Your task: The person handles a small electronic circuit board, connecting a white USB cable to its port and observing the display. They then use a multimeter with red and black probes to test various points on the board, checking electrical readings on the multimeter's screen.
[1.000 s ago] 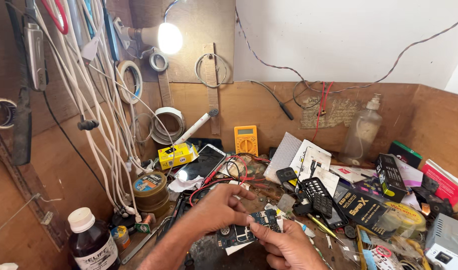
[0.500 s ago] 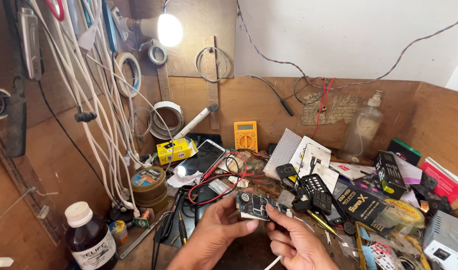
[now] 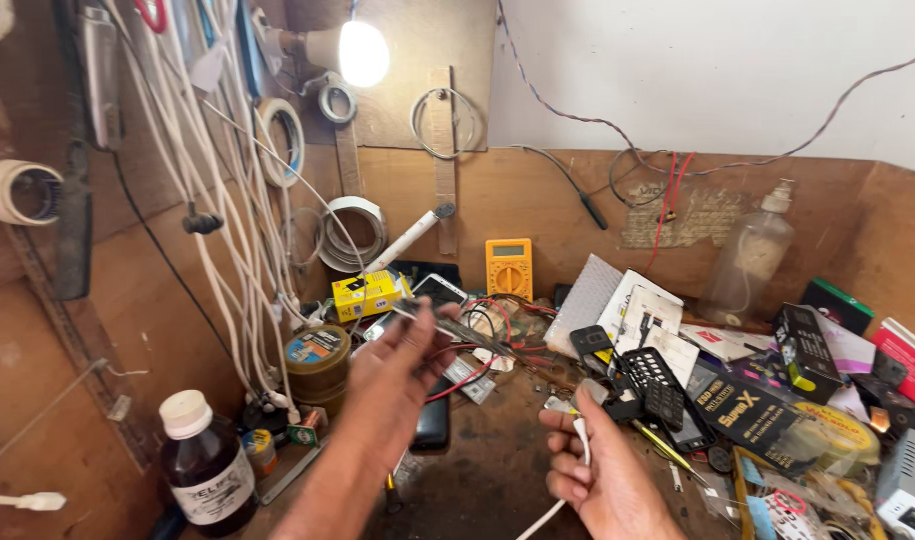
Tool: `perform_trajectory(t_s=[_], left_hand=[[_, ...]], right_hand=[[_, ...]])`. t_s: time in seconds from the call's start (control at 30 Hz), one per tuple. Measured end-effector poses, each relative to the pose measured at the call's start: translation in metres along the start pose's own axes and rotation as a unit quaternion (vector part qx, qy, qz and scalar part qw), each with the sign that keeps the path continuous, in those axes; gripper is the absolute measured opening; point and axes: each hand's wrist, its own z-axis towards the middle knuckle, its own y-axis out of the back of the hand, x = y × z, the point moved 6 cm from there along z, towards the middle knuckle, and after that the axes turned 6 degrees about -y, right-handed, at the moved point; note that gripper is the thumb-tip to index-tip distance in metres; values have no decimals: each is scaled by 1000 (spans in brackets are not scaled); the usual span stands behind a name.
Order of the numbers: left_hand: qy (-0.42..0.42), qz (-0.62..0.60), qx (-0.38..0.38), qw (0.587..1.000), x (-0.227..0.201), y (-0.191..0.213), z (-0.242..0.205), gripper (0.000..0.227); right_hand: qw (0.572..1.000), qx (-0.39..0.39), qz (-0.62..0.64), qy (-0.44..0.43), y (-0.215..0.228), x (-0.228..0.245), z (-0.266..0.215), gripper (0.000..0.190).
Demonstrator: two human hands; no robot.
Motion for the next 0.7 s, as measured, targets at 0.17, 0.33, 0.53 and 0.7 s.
perform_trajectory(t_s=[0.17, 0.33, 0.53, 0.7], left_hand=[[52, -73, 77, 993, -17, -17, -19, 31], [150, -153, 134, 967, 44, -48, -68, 26], [176, -194, 47, 964, 102, -37, -59, 34], [116, -162, -12, 980, 112, -11, -34, 40]], right_hand=[[993, 39, -55, 92, -11, 9, 9, 43], [973, 14, -186, 137, -34, 22, 18, 38], [975, 33, -210, 71, -6, 27, 62, 33], [980, -17, -182, 81, 1, 21, 78, 26]])
